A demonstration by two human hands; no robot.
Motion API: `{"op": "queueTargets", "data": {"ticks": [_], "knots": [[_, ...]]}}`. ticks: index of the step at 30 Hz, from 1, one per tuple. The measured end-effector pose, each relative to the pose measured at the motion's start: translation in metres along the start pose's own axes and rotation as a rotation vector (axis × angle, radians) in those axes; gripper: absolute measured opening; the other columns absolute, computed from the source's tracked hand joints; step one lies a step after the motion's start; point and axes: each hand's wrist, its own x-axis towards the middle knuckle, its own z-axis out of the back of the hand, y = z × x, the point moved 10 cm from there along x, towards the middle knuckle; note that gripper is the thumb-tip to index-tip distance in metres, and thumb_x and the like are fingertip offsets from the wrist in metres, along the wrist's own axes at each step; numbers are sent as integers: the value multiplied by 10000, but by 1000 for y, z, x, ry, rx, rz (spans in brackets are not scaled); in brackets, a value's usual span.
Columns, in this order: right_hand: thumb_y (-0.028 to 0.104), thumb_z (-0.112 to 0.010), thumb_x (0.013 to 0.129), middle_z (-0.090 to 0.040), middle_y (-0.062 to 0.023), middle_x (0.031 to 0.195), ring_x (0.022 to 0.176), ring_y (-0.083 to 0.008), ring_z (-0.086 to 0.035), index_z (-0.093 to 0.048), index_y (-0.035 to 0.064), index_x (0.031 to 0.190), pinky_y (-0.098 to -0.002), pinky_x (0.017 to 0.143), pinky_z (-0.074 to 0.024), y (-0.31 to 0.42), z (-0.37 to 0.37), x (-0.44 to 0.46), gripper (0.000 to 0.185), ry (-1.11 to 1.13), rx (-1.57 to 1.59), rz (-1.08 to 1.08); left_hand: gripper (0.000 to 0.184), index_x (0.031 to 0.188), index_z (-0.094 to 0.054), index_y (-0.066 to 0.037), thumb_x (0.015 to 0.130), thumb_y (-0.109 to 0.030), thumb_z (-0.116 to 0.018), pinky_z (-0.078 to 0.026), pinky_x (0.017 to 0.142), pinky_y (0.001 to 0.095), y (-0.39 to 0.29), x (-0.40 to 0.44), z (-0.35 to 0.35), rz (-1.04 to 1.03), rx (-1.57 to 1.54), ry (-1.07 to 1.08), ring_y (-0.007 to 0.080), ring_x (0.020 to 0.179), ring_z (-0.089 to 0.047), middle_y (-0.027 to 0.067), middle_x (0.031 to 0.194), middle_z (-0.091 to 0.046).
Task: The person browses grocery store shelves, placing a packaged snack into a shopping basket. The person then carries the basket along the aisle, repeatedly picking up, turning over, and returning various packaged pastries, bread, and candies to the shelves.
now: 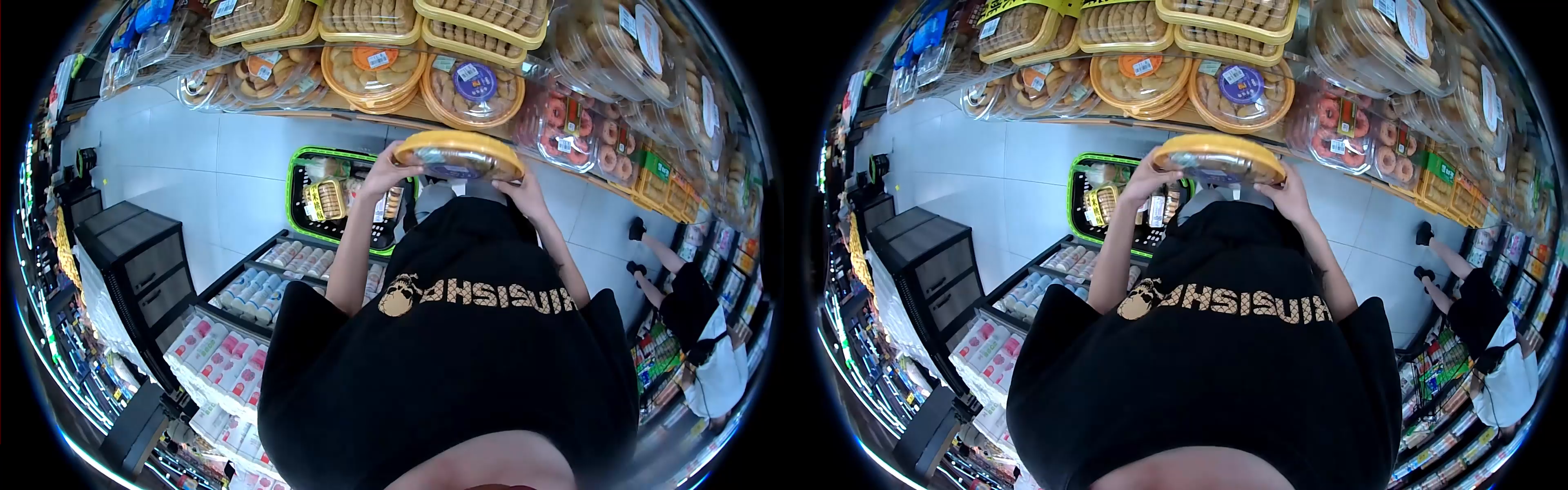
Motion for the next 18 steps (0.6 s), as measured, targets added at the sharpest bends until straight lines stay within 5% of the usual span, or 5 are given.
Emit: {"op": "queueTargets", "data": {"ticks": [5, 9, 14, 17, 18], "knots": [[87, -681, 685, -538, -77, 1056, 968, -159, -511, -460, -3, 1107, -278, 854, -392, -49, 7, 3, 484, 131, 250, -335, 620, 1196, -394, -16, 682, -147, -717, -378, 887, 276, 32, 30, -26, 105, 38, 6, 142, 1000, -487, 67, 1088, -518], [114, -686, 691, -557, -58, 1016, 956, -152, -518, -451, 23, 1124, -283, 864, -385, -44, 27, 19, 501, 47, 326, -299, 515, 1147, -430, 1, 745, -220, -664, -380, 866, 262, 26, 56, -34, 117, 2, 13, 138, 973, -494, 70, 1061, -530], [295, -684, 707, -571, -35, 938, 799, -100, -520, -444, 62, 1143, -221, 620, -411, -35, 46, 55, 549, -2, 90, -340, 450, 1177, -409, -34, 830, -284, -547, -371, 851, 291, -1, 79, -28, 160, -202, -10, 149, 1017, -475, 64, 1065, -510], [318, -664, 728, -570, -31, 924, 787, -92, -518, -453, 76, 1139, -228, 615, -414, -38, 51, 80, 521, -24, 107, -353, 458, 1224, -342, -84, 846, -297, -490, -324, 899, 320, -24, 92, -23, 90, -420, -43, 154, 1065, -447, 45, 1105, -499], [321, -640, 751, -570, -36, 924, 753, -89, -517, -447, 57, 1142, -217, 575, -408, -24, 53, 86, 510, -29, 114, -319, 528, 1294, -271, -80, 852, -316, -439, -287, 964, 360, -29, 95, -23, 88, -466, -57, 207, 1145, -384, 105, 1237, -413]]}}
